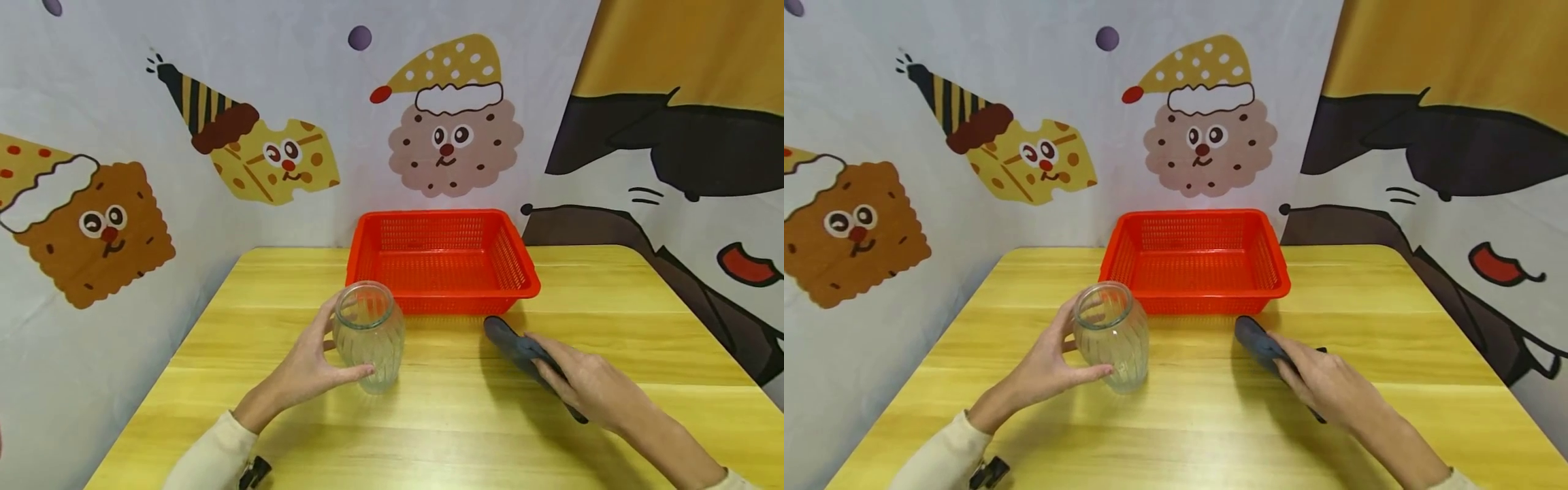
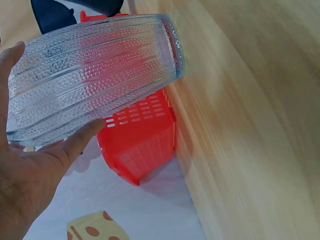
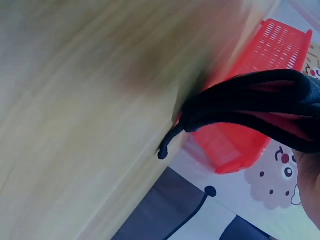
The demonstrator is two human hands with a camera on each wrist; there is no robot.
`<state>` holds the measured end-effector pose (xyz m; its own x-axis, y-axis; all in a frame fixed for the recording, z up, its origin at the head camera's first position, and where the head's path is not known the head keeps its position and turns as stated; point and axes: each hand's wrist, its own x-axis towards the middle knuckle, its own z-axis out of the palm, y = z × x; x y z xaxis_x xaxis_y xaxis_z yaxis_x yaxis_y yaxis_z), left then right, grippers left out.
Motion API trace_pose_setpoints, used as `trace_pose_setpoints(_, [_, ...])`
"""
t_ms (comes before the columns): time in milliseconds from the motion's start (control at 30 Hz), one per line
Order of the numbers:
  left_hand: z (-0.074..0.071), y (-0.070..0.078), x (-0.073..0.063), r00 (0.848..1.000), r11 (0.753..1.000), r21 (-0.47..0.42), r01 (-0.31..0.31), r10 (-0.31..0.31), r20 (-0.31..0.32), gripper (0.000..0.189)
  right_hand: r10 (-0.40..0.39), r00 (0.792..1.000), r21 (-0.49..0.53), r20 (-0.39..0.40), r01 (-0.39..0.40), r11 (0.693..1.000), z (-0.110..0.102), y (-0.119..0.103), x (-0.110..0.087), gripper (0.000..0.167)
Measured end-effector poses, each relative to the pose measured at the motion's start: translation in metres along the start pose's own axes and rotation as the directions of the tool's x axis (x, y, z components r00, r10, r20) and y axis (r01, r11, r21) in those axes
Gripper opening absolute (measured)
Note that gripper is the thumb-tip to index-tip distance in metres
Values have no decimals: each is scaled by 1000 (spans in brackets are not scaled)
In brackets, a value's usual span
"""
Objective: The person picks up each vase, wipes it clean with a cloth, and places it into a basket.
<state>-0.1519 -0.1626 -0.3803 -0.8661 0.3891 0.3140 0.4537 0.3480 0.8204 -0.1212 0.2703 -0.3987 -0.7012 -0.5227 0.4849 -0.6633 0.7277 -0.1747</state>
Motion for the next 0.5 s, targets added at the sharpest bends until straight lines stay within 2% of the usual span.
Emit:
trace_pose_setpoints(133, [1, 0, 2, 1000, 1000, -7, -15, 15, 1, 110, 120, 992, 71, 32, -122, 990, -6, -6, 2, 40])
trace_pose_setpoints(200, [2, 1, 3, 1000, 1000, -11, -16, 16, 3, 110, 155, 987, 98, 36, -157, 983, -7, -8, 3, 36])
trace_pose_setpoints(333, [4, 2, 4, 1000, 1000, -20, -19, 19, 7, 111, 157, 987, 128, 13, -158, 979, -8, -11, 5, 33])
trace_pose_setpoints(500, [6, 2, 5, 1000, 1000, -15, -6, 6, 7, 110, 112, 993, 119, -35, -107, 987, -8, -11, 10, 33])
